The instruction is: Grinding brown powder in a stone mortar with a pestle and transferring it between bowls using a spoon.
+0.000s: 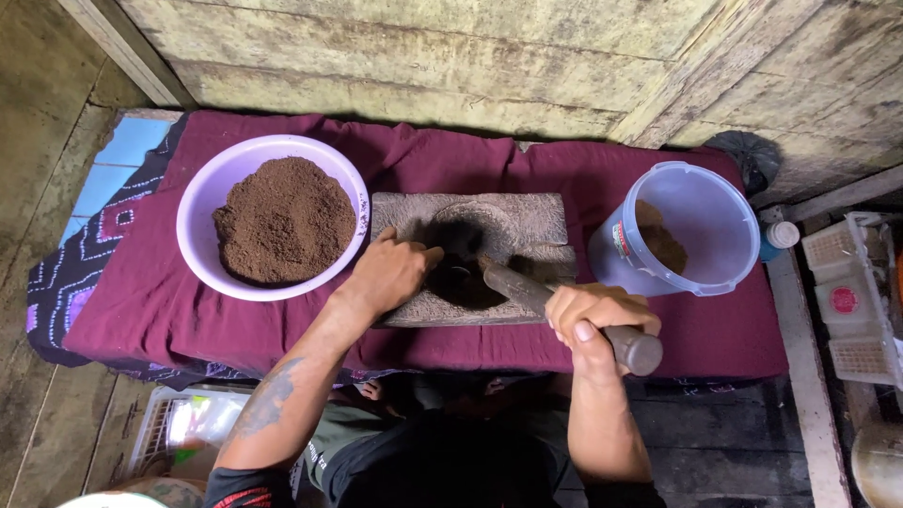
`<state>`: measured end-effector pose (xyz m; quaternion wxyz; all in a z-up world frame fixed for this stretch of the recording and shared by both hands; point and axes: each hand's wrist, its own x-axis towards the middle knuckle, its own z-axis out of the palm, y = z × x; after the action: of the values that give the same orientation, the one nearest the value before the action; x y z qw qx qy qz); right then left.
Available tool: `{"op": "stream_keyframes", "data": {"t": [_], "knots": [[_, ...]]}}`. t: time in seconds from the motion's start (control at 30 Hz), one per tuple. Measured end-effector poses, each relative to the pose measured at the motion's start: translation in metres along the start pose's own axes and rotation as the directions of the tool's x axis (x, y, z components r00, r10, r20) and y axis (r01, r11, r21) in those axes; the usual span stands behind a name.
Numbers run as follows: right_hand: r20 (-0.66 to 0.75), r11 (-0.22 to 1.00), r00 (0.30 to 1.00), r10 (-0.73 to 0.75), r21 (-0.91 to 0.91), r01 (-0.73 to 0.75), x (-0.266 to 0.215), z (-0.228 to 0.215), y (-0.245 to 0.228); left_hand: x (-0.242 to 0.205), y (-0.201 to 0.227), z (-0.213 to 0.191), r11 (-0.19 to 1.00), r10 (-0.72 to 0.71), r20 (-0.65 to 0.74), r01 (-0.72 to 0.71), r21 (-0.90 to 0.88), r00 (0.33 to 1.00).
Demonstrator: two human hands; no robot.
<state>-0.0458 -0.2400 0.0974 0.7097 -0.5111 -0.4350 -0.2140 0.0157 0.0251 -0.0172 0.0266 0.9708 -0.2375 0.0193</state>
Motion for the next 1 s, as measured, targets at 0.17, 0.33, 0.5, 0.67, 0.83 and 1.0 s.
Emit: {"op": "stream_keyframes", "data": {"t": [0.17, 0.33, 0.5, 0.67, 0.83, 1.0], "knots": [[0.002, 0.993, 0.998, 0.071, -0.092, -0.070, -0.022, 0.002, 0.041, -0.015, -0.007, -0.024, 0.999, -0.032, -0.040, 0.033, 0.024, 0.999], [-0.006, 0.999, 1.000, -0.004, 0.041, 0.004, -0.059, 0.009, 0.108, -0.012, -0.009, -0.019, 0.996, -0.022, -0.188, 0.037, 0.077, 0.982], [-0.065, 1.000, 0.998, -0.019, 0.009, 0.020, -0.073, 0.001, 0.101, 0.009, -0.002, 0.013, 0.984, 0.021, -0.323, 0.037, 0.172, 0.946], [-0.102, 0.998, 0.994, -0.031, 0.051, 0.037, -0.054, 0.000, 0.076, 0.022, -0.009, 0.058, 0.996, -0.010, -0.199, 0.028, 0.089, 0.980], [-0.055, 0.999, 0.998, -0.011, 0.032, 0.013, -0.014, 0.000, 0.032, 0.028, -0.013, 0.046, 0.996, -0.047, -0.011, 0.046, -0.081, 0.999], [-0.027, 0.996, 0.999, -0.028, 0.086, 0.030, -0.004, -0.011, 0.013, 0.014, -0.008, 0.011, 0.963, -0.042, 0.063, 0.057, -0.265, 0.997]]}}
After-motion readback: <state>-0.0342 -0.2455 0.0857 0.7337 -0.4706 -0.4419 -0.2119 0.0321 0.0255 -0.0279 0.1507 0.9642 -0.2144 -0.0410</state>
